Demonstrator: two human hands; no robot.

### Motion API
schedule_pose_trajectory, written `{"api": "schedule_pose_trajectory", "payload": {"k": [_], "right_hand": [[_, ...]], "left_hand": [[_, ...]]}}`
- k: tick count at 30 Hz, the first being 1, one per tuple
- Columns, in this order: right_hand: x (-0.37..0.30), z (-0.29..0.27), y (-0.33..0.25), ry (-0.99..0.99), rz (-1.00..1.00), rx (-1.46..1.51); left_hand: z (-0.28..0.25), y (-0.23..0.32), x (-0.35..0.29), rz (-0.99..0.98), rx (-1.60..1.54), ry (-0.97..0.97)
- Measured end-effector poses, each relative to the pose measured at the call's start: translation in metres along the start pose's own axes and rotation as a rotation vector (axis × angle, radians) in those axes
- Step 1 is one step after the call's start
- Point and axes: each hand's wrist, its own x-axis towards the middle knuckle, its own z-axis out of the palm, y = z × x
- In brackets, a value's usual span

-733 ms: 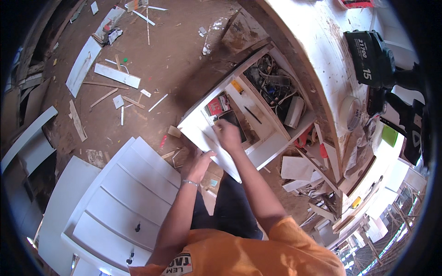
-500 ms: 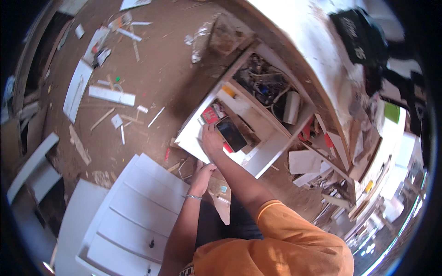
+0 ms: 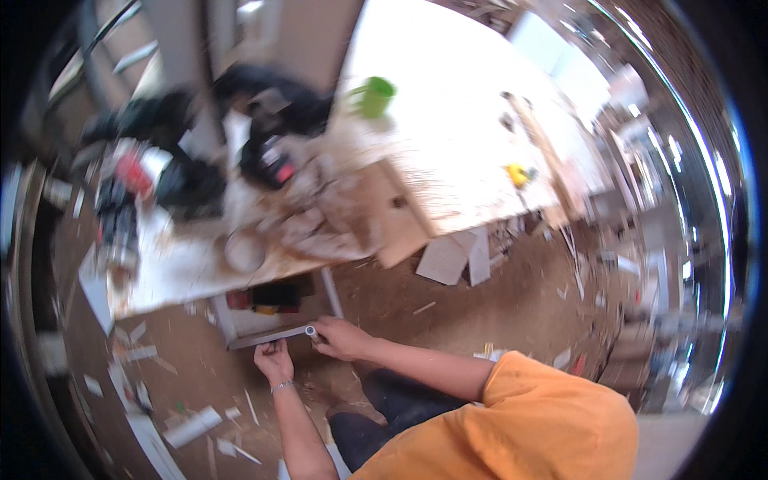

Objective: The person organizes tools and materials in a workshop, handling a power drill, hammer, and various wooden panels. They move pieces of wood around the workspace, place a panel into a cabinet frame, and write on a small piece of wood with a marker.

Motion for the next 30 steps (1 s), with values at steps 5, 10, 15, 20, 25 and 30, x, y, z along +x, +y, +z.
{"api": "schedule_pose_trajectory", "payload": {"k": [5,10,15,20,25,30], "right_hand": [[-0.128,-0.129,-0.007,0.117,0.569,0.693],[-0.259,-0.143,-0.02,0.648,0.669,1.01],[-0.35,-0.158,-0.013,1.126,0.885,1.159],[-0.45,-0.233,0.03,1.239,0.685,1.345],[-0.58,-0.294,0.116,1.43,0.503,1.32],[-0.731,-0.396,0.21,2.052,0.281,0.991]], "left_hand": [[0.134,-0.078,-0.152,-0.324,0.741,-0.665],[0.134,-0.17,-0.277,-0.375,1.322,-0.985],[0.178,-0.257,-0.34,0.09,1.673,-1.471],[0.236,-0.382,-0.377,-0.102,1.837,-1.929],[0.238,-0.531,-0.404,-1.353,1.641,-1.502],[0.276,-0.624,-0.428,-1.29,1.638,-1.365]]}}
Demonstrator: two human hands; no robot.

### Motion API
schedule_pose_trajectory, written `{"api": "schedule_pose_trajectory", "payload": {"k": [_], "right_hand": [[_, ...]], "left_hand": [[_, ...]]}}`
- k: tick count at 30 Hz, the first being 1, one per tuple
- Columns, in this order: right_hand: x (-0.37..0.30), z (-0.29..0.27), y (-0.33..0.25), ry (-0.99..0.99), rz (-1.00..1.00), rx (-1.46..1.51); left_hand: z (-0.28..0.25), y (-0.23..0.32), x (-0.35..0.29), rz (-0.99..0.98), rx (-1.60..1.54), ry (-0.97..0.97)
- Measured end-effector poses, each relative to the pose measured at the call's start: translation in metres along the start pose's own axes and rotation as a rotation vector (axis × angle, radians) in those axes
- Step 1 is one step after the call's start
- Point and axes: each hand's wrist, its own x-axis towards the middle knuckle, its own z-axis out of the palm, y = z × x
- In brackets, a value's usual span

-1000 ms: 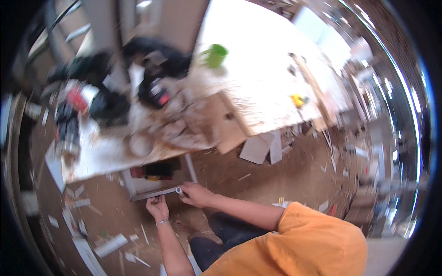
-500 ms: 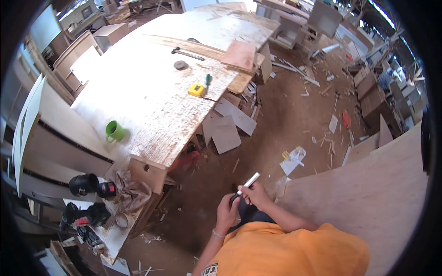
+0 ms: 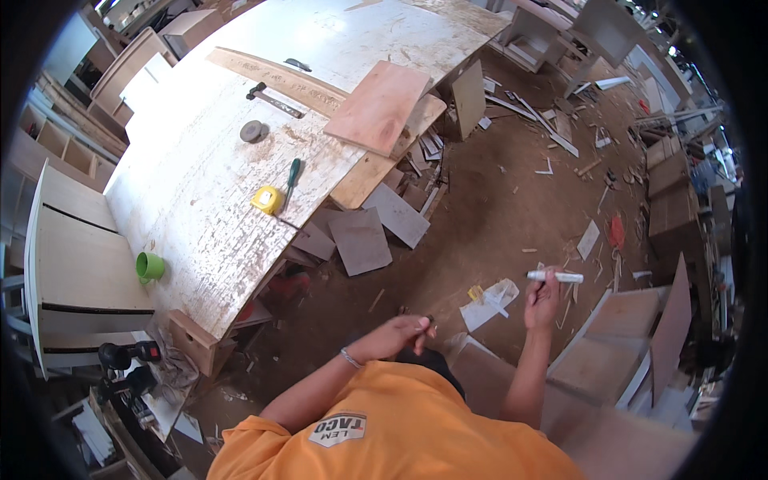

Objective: The person organizes tools and materials in a workshop, handling a power drill, hammer, and various wooden panels. They move pieces of wood around the workspace, place a panel into a cabinet frame, and write on a small piece of wood with a marker.

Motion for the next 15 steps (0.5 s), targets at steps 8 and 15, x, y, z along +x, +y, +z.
{"api": "schedule_pose_trajectory", "payload": {"k": [8,15], "right_hand": [[0.197,0.138,0.053,-0.354,0.072,-0.485],[0.276,0.269,0.124,-0.737,-0.048,-0.833]], "left_hand": [[-0.18,0.11,0.11,0.457,0.204,1.005],[-0.289,0.188,0.2,0.5,0.102,1.562]]}}
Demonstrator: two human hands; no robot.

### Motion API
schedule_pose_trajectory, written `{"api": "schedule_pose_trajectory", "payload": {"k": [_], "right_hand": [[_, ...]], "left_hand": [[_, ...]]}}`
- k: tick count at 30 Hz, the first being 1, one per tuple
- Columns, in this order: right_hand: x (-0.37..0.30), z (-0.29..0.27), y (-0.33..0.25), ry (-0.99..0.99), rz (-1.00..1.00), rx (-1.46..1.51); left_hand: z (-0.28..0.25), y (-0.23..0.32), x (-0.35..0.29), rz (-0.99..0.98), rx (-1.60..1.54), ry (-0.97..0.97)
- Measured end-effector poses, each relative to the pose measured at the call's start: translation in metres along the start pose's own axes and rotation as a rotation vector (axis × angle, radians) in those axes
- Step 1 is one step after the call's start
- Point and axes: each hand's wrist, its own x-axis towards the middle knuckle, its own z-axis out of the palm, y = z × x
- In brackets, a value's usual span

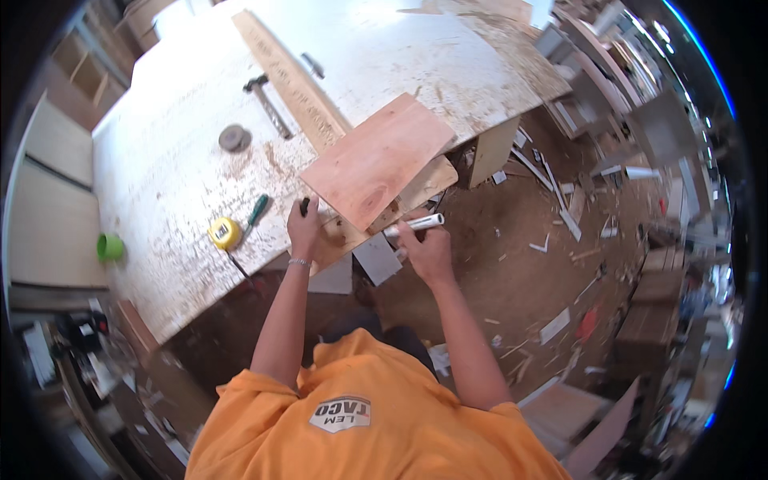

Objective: The person organizes tools and materials in a workshop, handling a power drill, hammer, and various wooden panels. They move pieces of wood around the workspace, place a panel into a cabinet frame, and write on a small piece of wood with a marker.

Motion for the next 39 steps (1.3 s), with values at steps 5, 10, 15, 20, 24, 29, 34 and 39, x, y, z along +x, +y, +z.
{"api": "schedule_pose_trajectory", "payload": {"k": [5,10,15,20,24,29,34,39], "right_hand": [[0.085,0.03,-0.027,-0.273,-0.076,0.011],[0.16,0.077,-0.015,-0.433,-0.198,-0.052],[0.178,0.081,0.0,-0.519,-0.446,-0.168],[0.178,0.049,-0.001,-0.784,-0.272,-0.214],[0.183,0.077,-0.01,-0.73,-0.26,-0.036],[0.209,0.077,-0.003,-0.577,-0.239,0.001],[0.204,0.057,0.003,-0.687,-0.289,-0.049],[0.206,0.037,0.031,-0.663,-0.098,0.04]], "left_hand": [[0.033,-0.006,-0.012,0.105,0.063,0.269],[0.034,0.008,-0.005,-0.039,-0.047,0.237],[0.046,0.018,-0.004,-0.099,-0.181,0.288],[0.044,0.018,0.003,-0.161,-0.169,0.334],[0.049,0.02,-0.002,-0.197,-0.165,0.329],[0.046,0.012,0.002,-0.167,-0.098,0.338],[0.05,0.014,0.0,-0.159,-0.086,0.339],[0.051,0.009,0.002,-0.127,-0.102,0.329]]}}
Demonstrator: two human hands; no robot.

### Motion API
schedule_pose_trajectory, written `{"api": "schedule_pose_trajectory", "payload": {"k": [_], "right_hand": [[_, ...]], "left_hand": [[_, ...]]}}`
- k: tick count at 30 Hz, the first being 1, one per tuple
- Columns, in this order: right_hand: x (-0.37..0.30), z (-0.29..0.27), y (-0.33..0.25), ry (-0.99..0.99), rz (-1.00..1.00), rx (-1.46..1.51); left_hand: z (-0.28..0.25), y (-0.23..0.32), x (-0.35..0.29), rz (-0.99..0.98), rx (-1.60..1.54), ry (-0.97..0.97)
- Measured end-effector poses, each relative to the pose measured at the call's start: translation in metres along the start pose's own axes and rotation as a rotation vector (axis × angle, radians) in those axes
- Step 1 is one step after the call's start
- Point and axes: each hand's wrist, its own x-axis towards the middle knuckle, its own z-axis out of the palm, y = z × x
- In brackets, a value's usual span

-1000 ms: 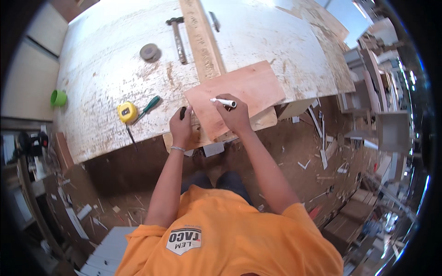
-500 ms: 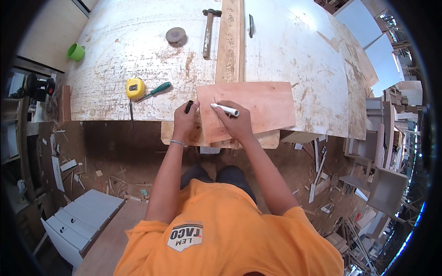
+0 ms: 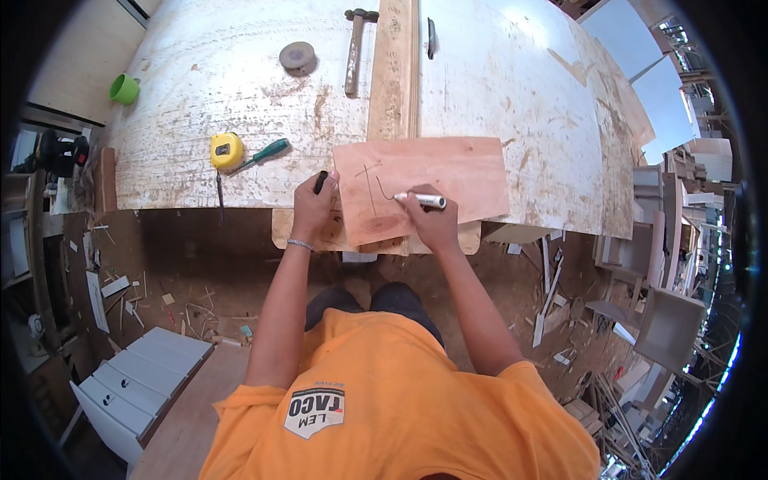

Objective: The person organizes tools and materials in a workshop, handling a power drill, hammer, and various wooden panels. They move pieces of wood around the workspace, place a panel into a cabinet frame, and write on a small piece of wood with a marker.

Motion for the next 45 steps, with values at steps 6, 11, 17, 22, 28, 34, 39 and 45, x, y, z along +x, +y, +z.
{"api": "schedule_pose_trajectory", "payload": {"k": [6,11,17,22,28,34,39,45], "right_hand": [[0.013,0.006,-0.003,0.096,-0.094,-0.05],[0.004,-0.008,0.009,0.056,-0.041,-0.077],[0.003,-0.012,-0.003,0.082,-0.072,-0.06],[0.018,-0.015,-0.009,0.141,-0.044,-0.024],[-0.006,-0.043,0.004,0.05,-0.062,-0.158],[0.029,-0.041,0.008,0.11,-0.12,-0.188],[0.002,-0.058,0.028,0.131,-0.052,-0.017],[-0.013,-0.05,0.03,0.213,-0.119,-0.041]], "left_hand": [[-0.007,-0.008,0.006,0.006,0.095,-0.042],[-0.003,-0.011,0.009,-0.019,0.074,-0.027],[0.001,-0.023,0.008,0.017,0.084,0.04],[0.011,-0.018,0.005,0.047,0.035,0.111],[0.012,-0.022,0.0,0.213,0.265,0.196],[0.015,-0.014,0.002,0.216,0.209,0.178],[0.013,-0.017,0.001,0.169,0.272,0.126],[0.018,-0.021,0.003,0.268,0.228,0.204]]}}
